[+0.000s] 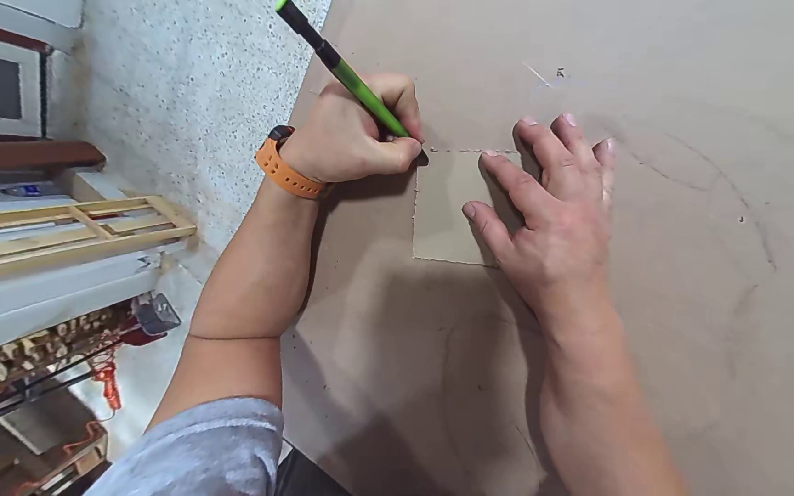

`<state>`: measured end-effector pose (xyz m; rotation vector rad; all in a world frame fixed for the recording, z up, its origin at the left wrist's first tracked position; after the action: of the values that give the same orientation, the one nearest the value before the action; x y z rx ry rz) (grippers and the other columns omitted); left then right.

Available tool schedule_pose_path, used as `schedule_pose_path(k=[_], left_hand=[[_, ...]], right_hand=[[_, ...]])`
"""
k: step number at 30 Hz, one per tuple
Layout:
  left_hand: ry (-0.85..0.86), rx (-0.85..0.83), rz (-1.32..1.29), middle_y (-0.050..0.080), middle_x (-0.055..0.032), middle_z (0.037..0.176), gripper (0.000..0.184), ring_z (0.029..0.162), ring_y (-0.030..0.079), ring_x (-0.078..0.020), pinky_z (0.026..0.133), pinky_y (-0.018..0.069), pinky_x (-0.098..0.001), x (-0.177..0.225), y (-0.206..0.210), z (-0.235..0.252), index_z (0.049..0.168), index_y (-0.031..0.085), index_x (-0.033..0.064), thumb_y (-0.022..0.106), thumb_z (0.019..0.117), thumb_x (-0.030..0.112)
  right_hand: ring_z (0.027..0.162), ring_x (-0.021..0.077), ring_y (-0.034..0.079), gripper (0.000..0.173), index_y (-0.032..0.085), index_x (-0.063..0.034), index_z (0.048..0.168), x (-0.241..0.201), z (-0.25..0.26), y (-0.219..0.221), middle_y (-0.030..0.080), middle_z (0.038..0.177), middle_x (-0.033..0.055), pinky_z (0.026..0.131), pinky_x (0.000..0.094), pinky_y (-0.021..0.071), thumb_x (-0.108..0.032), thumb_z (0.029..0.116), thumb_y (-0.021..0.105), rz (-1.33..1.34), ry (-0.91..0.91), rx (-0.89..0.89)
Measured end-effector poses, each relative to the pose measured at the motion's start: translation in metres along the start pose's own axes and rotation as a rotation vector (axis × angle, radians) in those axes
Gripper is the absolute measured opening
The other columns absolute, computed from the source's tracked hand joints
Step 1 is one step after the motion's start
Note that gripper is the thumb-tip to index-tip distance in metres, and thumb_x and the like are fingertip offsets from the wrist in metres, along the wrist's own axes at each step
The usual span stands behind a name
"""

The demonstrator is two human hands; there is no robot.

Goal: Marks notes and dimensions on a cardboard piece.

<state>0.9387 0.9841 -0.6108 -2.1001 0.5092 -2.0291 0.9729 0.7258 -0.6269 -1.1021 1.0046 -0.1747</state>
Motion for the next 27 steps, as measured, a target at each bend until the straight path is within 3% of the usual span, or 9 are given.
schedule_pose_path(k=[5, 8, 11, 13, 16, 17, 20, 22, 27], left_hand=[[0.078, 0.050, -0.115, 0.070, -0.0038, 0.088, 0.010, 0.072, 0.066, -0.0096, 0.057, 0.0538, -0.0257, 0.000, 0.001, 0.004, 0.088, 0.063, 0.0085, 0.067, 0.0897, 0.017], [0.224, 0.099, -0.273, 0.070, -0.0107, 0.111, 0.016, 0.104, 0.069, -0.0230, 0.089, 0.0596, -0.0422, 0.009, -0.002, 0.008, 0.108, 0.064, 0.0038, 0.063, 0.0992, 0.017], [0.293, 0.304, -0.460, 0.071, -0.0081, 0.101, 0.023, 0.085, 0.070, -0.0183, 0.075, 0.0621, -0.0356, 0.031, 0.000, 0.007, 0.121, 0.058, 0.0025, 0.064, 0.0984, 0.003], [0.296, 0.365, -0.576, 0.068, -0.0019, 0.088, 0.016, 0.073, 0.064, -0.0117, 0.065, 0.0555, -0.0278, 0.046, -0.003, 0.002, 0.111, 0.059, 0.0102, 0.064, 0.1018, 0.022], [0.334, 0.349, -0.630, 0.052, 0.0035, 0.062, 0.067, 0.058, 0.053, -0.0127, 0.060, 0.0498, -0.0325, 0.059, -0.011, -0.007, 0.074, 0.054, 0.0175, 0.031, 0.0953, 0.077], [0.363, 0.335, -0.653, 0.045, 0.0020, 0.057, 0.071, 0.055, 0.050, -0.0154, 0.060, 0.0498, -0.0361, 0.062, -0.013, -0.011, 0.068, 0.047, 0.0168, 0.022, 0.0943, 0.078], [0.434, 0.245, -0.632, 0.041, 0.0031, 0.056, 0.056, 0.053, 0.047, -0.0155, 0.059, 0.0493, -0.0363, 0.065, -0.014, -0.024, 0.067, 0.044, 0.0170, 0.040, 0.0969, 0.064], [0.450, 0.226, -0.665, 0.039, 0.0030, 0.055, 0.058, 0.050, 0.045, -0.0149, 0.055, 0.0470, -0.0351, 0.065, -0.010, -0.026, 0.066, 0.042, 0.0162, 0.036, 0.0955, 0.066], [0.422, 0.182, -0.599, 0.054, 0.0032, 0.069, 0.060, 0.066, 0.055, -0.0136, 0.061, 0.0477, -0.0311, 0.054, -0.006, -0.008, 0.067, 0.050, 0.0189, 0.045, 0.0904, 0.074]], right_hand=[[0.154, 0.0268, 0.031, 0.043, 0.070, -0.0292, 0.132, 0.001, 0.000, 0.000, 0.049, 0.158, 0.0010, 0.127, 0.0621, 0.0145, -0.051, 0.0959, 0.064, 0.007, -0.002, 0.011], [0.154, 0.0270, 0.033, 0.042, 0.071, -0.0285, 0.131, 0.002, 0.001, 0.000, 0.050, 0.157, 0.0015, 0.127, 0.0624, 0.0147, -0.050, 0.0950, 0.066, 0.021, -0.010, 0.020], [0.153, 0.0279, 0.033, 0.042, 0.072, -0.0280, 0.130, 0.003, 0.001, 0.001, 0.051, 0.156, 0.0024, 0.127, 0.0631, 0.0146, -0.050, 0.0943, 0.066, 0.033, -0.022, 0.026], [0.153, 0.0277, 0.033, 0.042, 0.071, -0.0278, 0.130, 0.003, 0.001, 0.001, 0.051, 0.156, 0.0028, 0.126, 0.0632, 0.0142, -0.050, 0.0947, 0.066, 0.039, -0.028, 0.026], [0.153, 0.0269, 0.033, 0.043, 0.071, -0.0278, 0.131, 0.002, 0.001, 0.000, 0.051, 0.156, 0.0023, 0.127, 0.0632, 0.0140, -0.051, 0.0957, 0.064, 0.021, -0.026, 0.027], [0.154, 0.0269, 0.033, 0.043, 0.071, -0.0279, 0.131, 0.002, 0.001, 0.000, 0.050, 0.156, 0.0022, 0.127, 0.0632, 0.0136, -0.052, 0.0958, 0.064, 0.018, -0.024, 0.024], [0.154, 0.0265, 0.032, 0.044, 0.070, -0.0278, 0.132, 0.003, 0.001, 0.001, 0.050, 0.157, 0.0024, 0.127, 0.0630, 0.0133, -0.051, 0.0960, 0.064, 0.018, -0.030, 0.018], [0.154, 0.0265, 0.033, 0.043, 0.070, -0.0268, 0.132, 0.003, 0.001, 0.001, 0.050, 0.156, 0.0026, 0.127, 0.0628, 0.0132, -0.050, 0.0957, 0.064, 0.027, -0.038, 0.019], [0.153, 0.0274, 0.033, 0.062, 0.065, -0.0185, 0.135, 0.003, -0.002, -0.002, 0.049, 0.156, 0.0068, 0.127, 0.0609, 0.0155, -0.057, 0.0877, 0.072, 0.022, 0.041, 0.098]])
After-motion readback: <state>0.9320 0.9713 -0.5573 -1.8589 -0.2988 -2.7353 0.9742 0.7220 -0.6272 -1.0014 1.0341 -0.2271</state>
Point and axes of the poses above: each hand's wrist, its own z-axis towards the middle knuckle, its own y-axis out of the palm, x = y × z, the point moved 2 cm from there along z, towards the middle knuckle
